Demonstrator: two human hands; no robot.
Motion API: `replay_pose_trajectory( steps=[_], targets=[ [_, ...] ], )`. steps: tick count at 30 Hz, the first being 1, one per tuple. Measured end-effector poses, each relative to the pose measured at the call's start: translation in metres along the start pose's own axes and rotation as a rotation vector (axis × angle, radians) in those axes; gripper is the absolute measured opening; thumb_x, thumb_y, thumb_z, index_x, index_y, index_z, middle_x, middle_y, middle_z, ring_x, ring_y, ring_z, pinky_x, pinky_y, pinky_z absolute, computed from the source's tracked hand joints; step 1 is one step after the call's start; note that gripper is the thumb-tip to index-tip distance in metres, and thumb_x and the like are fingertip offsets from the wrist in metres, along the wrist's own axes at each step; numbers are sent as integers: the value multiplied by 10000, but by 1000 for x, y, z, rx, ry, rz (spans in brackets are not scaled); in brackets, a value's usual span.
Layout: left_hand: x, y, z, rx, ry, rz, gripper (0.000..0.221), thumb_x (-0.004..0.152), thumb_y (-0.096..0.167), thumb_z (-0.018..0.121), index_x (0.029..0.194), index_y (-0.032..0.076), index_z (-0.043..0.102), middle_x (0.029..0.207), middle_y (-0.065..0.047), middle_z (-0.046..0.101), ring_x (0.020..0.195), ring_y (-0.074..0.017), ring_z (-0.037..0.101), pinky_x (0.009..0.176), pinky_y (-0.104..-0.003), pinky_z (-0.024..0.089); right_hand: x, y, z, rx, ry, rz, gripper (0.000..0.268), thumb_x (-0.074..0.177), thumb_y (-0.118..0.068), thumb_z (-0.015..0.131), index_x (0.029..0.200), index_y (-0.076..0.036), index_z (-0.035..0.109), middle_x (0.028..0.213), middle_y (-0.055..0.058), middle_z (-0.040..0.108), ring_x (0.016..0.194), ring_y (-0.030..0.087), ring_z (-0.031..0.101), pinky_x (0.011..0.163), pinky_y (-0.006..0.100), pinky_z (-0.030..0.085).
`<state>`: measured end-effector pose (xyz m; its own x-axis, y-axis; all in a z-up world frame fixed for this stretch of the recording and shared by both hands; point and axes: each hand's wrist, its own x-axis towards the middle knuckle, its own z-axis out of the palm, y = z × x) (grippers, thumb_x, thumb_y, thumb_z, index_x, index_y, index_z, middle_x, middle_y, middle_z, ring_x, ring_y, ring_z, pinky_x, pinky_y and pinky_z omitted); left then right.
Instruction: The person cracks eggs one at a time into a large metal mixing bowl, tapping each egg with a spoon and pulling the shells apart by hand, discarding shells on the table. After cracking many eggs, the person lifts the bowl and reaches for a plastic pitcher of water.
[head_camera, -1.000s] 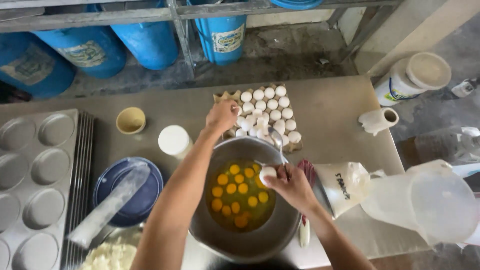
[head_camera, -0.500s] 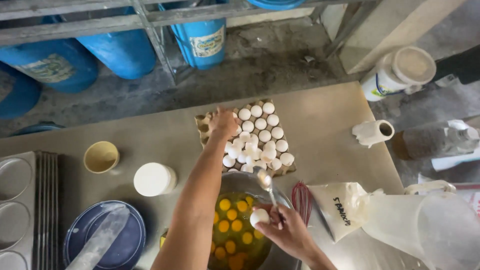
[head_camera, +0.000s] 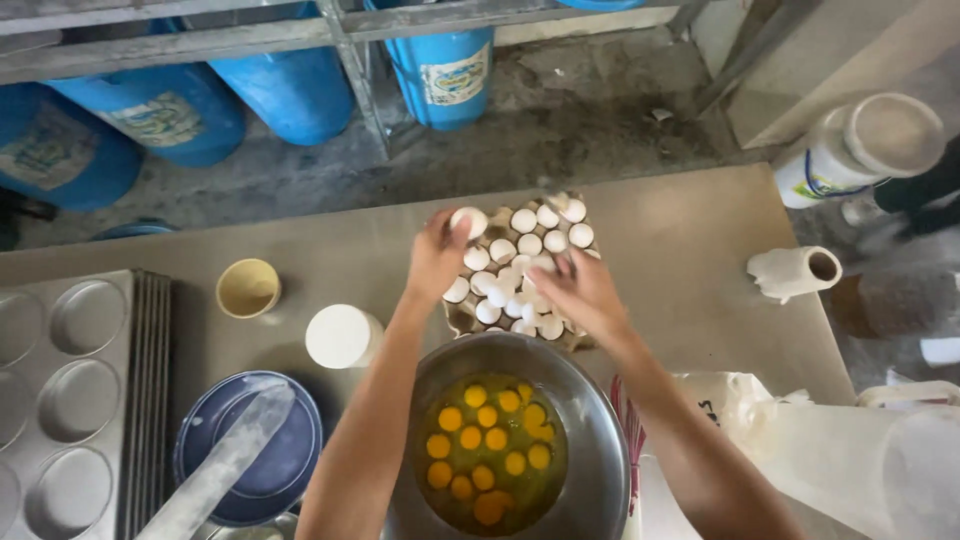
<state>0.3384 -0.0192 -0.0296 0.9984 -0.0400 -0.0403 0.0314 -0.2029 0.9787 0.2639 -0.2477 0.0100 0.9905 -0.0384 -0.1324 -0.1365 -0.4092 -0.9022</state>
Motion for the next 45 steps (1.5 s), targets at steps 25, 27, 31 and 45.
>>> replay_pose_trajectory(
  steps=[25, 27, 31, 45],
  targets=[
    [-298, 34, -5, -622, -115, -334, 508, 962, 118, 638, 1435, -24, 518, 1212, -156, 686, 1097, -206, 685, 933, -323, 615, -236, 31, 8, -318, -215, 133, 311, 1074, -320, 360, 1132, -153, 616, 692, 67, 645, 491, 158, 579, 421, 305, 504],
    [-305, 24, 1, -597, -111, -332, 490, 966, 114, 646, 1422, -37, 545, 1202, -155, 706, 1078, -200, 690, 917, -310, 604, -264, 40, 19, -296, -124, -21, 291, 1077, -305, 397, 1088, -123, 623, 671, 61, 646, 497, 141, 601, 432, 305, 497],
    [-314, 11, 6, -707, -106, -342, 464, 968, 108, 653, 1396, -47, 564, 1206, -133, 709, 1058, -174, 685, 903, -283, 588, -297, 36, 35, -313, -56, -113, 266, 1056, -248, 412, 1004, -94, 623, 617, 19, 642, 424, 114, 604, 343, 293, 489],
    [-339, 16, -7, -611, -65, -269, 480, 960, 93, 675, 1404, -61, 576, 1173, -161, 719, 1031, -204, 693, 900, -299, 603, -326, -4, 47, -457, -21, -229, 170, 1047, -198, 521, 985, -72, 616, 626, 115, 682, 489, 248, 672, 442, 373, 505]
  ],
)
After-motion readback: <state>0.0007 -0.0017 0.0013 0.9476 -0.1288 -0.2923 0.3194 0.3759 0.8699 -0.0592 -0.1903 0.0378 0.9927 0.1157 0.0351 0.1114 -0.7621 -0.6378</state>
